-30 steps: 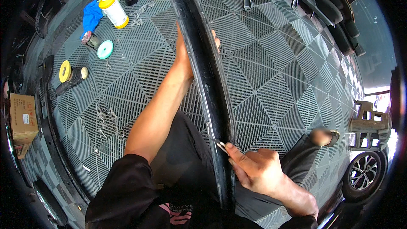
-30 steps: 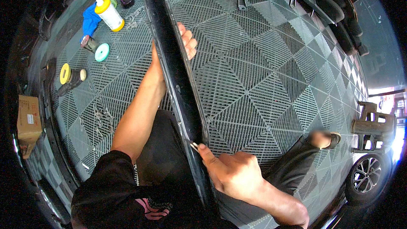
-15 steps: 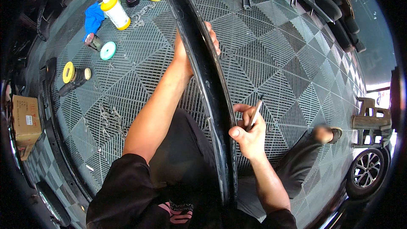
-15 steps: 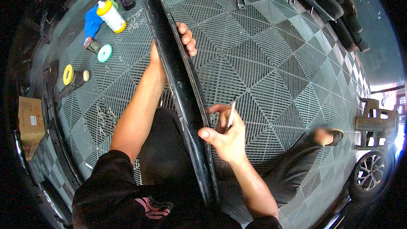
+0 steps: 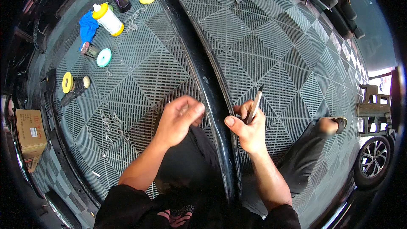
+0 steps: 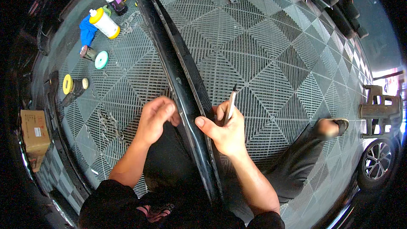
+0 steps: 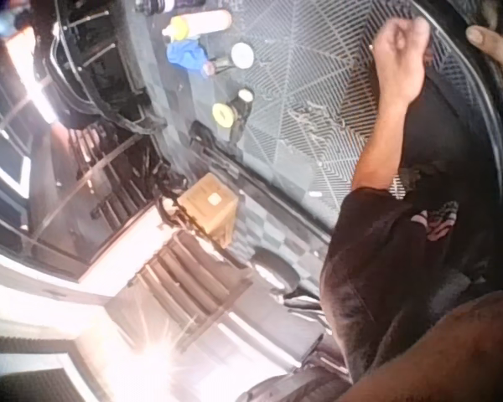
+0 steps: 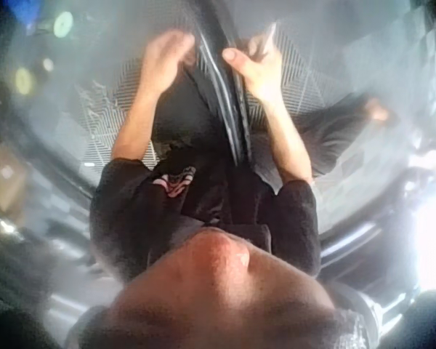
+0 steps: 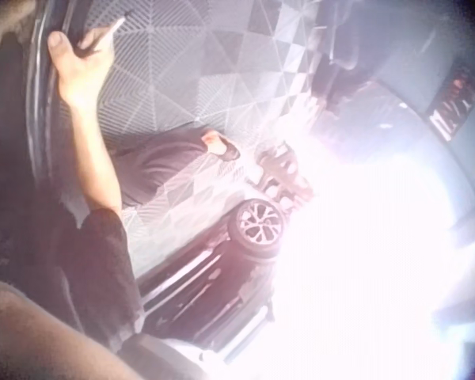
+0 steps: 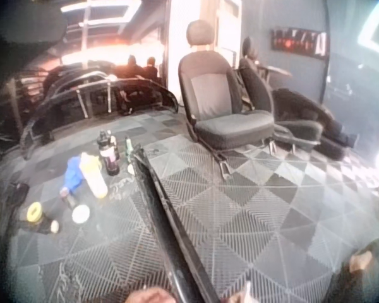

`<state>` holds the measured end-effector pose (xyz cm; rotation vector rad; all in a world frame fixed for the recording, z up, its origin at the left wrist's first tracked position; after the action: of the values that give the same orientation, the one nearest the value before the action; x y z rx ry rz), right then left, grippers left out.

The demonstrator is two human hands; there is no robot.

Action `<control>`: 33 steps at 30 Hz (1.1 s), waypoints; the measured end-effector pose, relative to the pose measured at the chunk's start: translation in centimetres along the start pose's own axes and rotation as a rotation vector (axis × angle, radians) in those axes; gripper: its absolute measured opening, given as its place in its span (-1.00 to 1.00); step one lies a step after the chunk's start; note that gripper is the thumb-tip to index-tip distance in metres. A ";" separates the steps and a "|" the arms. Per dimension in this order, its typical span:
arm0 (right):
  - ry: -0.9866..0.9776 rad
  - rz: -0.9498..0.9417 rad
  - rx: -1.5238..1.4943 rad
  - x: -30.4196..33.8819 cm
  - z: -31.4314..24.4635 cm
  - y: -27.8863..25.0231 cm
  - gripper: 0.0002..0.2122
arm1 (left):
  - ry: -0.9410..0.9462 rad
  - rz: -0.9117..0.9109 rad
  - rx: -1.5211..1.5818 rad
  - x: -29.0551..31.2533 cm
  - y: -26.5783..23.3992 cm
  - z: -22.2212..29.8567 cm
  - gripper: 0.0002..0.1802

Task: The person sits on the floor and uses a utility knife to trim excess material from the edges of a long, black, flexible car trim piece. They carefully scrape and cut along the edges to remove a thin layer of material.

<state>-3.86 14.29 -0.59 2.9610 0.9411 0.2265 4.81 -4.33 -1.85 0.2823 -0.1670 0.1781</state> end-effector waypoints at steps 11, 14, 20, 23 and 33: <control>-0.030 -0.002 0.027 -0.1 -0.2 0.9 -0.51 | -0.002 0.058 -0.575 1.8 1.4 4.5 -0.86; -0.024 0.008 0.057 -0.2 0.1 0.7 -0.50 | 0.105 0.066 -0.673 2.3 1.9 5.3 -0.90; 0.004 0.020 0.055 -0.3 0.3 0.1 -0.50 | 0.434 -0.026 -0.689 4.0 2.0 6.1 -0.87; 0.000 0.019 0.023 -0.3 0.3 0.0 -0.50 | 0.577 -0.053 -0.710 5.1 1.9 6.6 -0.86; -0.018 0.010 0.021 -0.4 0.8 0.3 -0.51 | 0.295 0.074 -0.509 4.0 1.0 3.7 -0.86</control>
<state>-3.89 13.87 -1.41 2.9825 0.9328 0.1909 7.97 -3.87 2.67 -0.2575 0.0730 0.2412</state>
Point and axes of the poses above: each hand's wrist, its own x-axis away from the middle knuckle, its own y-axis out of the palm, z = x × y, the point moved 4 cm from there along -x, towards the middle knuckle, and after that the axes turned 9 degrees about -z, right-handed, at the moved point
